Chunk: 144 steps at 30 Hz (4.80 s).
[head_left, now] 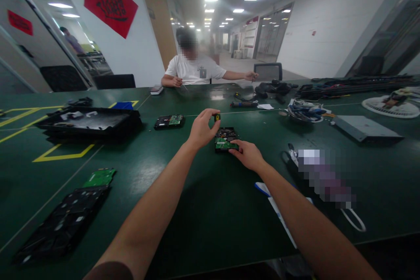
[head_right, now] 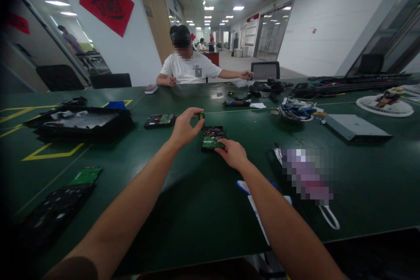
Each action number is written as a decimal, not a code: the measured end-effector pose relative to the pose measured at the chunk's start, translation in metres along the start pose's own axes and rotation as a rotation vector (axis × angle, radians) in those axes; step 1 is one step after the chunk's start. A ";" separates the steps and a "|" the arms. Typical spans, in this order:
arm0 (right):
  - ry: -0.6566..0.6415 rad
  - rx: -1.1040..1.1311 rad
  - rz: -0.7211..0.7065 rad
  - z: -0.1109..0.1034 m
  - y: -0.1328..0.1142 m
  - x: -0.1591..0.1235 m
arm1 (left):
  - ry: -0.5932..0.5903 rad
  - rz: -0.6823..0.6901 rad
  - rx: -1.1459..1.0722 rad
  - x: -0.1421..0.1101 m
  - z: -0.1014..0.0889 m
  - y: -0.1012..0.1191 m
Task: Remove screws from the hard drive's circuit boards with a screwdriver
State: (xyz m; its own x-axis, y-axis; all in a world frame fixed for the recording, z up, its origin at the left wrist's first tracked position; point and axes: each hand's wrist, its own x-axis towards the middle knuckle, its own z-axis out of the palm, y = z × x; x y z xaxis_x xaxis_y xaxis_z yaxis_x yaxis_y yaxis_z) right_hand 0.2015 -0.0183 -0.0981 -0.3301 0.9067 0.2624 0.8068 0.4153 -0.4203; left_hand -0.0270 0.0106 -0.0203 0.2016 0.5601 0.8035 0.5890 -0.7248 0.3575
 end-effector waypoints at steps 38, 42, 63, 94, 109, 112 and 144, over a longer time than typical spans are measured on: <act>0.006 -0.014 -0.003 0.000 -0.001 0.000 | -0.039 -0.180 -0.009 -0.004 0.005 -0.007; 0.009 -0.009 0.004 -0.001 -0.001 -0.001 | -0.052 -0.176 -0.032 -0.005 0.005 -0.006; -0.001 -0.008 0.012 -0.002 -0.002 -0.001 | -0.028 -0.169 -0.240 -0.005 0.008 -0.004; 0.001 0.000 0.016 0.001 -0.001 -0.001 | -0.044 -0.079 0.004 -0.001 0.001 -0.001; -0.006 -0.021 0.021 0.001 0.000 0.000 | -0.004 -0.111 -0.059 0.000 0.004 -0.005; -0.004 -0.024 0.017 0.001 0.000 0.000 | -0.017 -0.110 -0.075 0.000 0.004 -0.005; -0.013 -0.011 0.028 0.000 -0.001 -0.001 | -0.105 -0.251 -0.315 -0.002 0.002 -0.003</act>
State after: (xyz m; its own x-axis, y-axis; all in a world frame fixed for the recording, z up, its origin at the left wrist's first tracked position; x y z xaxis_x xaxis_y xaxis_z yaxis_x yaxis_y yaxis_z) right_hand 0.2005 -0.0196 -0.0978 -0.3135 0.9189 0.2395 0.8211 0.3890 -0.4177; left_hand -0.0276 0.0125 -0.0235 0.1706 0.7612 0.6257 0.3646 -0.6387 0.6776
